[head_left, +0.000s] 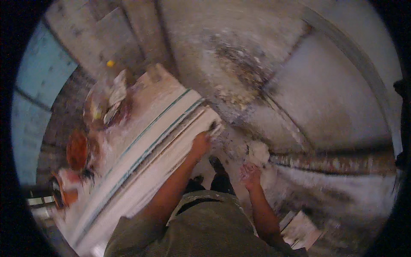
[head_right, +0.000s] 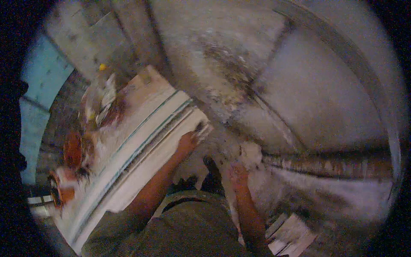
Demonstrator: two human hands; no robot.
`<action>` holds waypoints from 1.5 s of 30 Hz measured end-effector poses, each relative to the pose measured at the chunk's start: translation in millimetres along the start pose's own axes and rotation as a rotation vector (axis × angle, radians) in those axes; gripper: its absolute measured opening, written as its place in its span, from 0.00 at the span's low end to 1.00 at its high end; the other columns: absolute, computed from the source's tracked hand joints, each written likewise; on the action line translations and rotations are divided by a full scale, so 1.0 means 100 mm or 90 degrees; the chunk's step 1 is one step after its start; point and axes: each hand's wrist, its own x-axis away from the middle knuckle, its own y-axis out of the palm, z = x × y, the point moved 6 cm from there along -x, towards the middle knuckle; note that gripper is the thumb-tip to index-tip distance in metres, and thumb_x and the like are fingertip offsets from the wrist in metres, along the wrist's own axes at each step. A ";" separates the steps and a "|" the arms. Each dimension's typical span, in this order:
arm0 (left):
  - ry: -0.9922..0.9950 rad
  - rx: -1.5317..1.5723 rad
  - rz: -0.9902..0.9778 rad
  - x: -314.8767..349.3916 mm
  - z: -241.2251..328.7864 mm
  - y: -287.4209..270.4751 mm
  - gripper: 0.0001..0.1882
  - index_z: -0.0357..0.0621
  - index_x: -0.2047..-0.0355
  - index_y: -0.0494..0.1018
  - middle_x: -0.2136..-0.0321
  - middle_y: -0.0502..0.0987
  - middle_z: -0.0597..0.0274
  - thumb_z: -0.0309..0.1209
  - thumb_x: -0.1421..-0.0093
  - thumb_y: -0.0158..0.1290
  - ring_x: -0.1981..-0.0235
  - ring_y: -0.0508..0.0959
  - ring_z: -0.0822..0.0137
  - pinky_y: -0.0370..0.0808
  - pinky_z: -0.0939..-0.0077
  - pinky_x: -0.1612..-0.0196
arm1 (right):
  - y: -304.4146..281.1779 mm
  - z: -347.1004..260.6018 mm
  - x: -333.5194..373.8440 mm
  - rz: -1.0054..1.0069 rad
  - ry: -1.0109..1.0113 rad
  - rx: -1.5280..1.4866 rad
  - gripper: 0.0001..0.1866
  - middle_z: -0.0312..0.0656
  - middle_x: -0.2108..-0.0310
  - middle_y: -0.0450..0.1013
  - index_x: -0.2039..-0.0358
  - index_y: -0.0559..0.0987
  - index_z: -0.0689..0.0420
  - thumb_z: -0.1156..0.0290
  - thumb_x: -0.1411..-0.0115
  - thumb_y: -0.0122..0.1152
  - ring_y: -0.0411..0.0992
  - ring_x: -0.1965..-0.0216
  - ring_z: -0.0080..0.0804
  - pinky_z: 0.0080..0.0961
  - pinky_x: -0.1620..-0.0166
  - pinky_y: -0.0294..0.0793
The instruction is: The person uses a brush to apply a white substance into the grooves of a long, curved white mold. The person repeatedly dips the brush into a container and applies the substance along the length of the mold.
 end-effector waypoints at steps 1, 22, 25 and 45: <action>-0.018 0.024 0.013 -0.26 0.15 0.19 0.12 0.36 0.61 0.77 0.61 0.79 0.38 0.32 0.40 0.53 0.59 0.79 0.38 0.76 0.48 0.55 | 0.24 -0.08 -0.10 0.010 0.007 0.048 0.31 0.44 0.43 0.69 0.41 0.71 0.57 0.45 0.33 0.52 0.66 0.41 0.48 0.49 0.39 0.68; -0.693 0.509 0.577 3.29 -0.73 -0.66 0.15 0.47 0.50 0.77 0.60 0.79 0.67 0.40 0.30 0.52 0.62 0.76 0.73 0.73 0.75 0.56 | 3.58 -1.15 -0.75 -1.151 -0.573 1.624 0.26 0.37 0.49 0.76 0.43 0.78 0.46 0.72 0.45 0.64 0.75 0.48 0.40 0.39 0.51 0.78; -0.653 0.578 0.803 3.65 -0.53 -0.72 0.15 0.46 0.50 0.77 0.60 0.79 0.68 0.40 0.30 0.52 0.62 0.76 0.73 0.72 0.75 0.56 | 3.77 -0.57 -0.62 -1.345 -0.488 1.526 0.23 0.39 0.49 0.76 0.44 0.77 0.48 0.71 0.43 0.61 0.75 0.47 0.41 0.40 0.49 0.78; -0.678 0.737 1.036 4.76 -0.57 -0.59 0.15 0.48 0.50 0.77 0.59 0.79 0.68 0.41 0.31 0.52 0.61 0.77 0.74 0.74 0.78 0.57 | 3.72 1.07 -0.18 -1.057 -0.042 1.484 0.17 0.45 0.58 0.79 0.51 0.83 0.57 0.61 0.34 0.62 0.76 0.58 0.31 0.33 0.53 0.75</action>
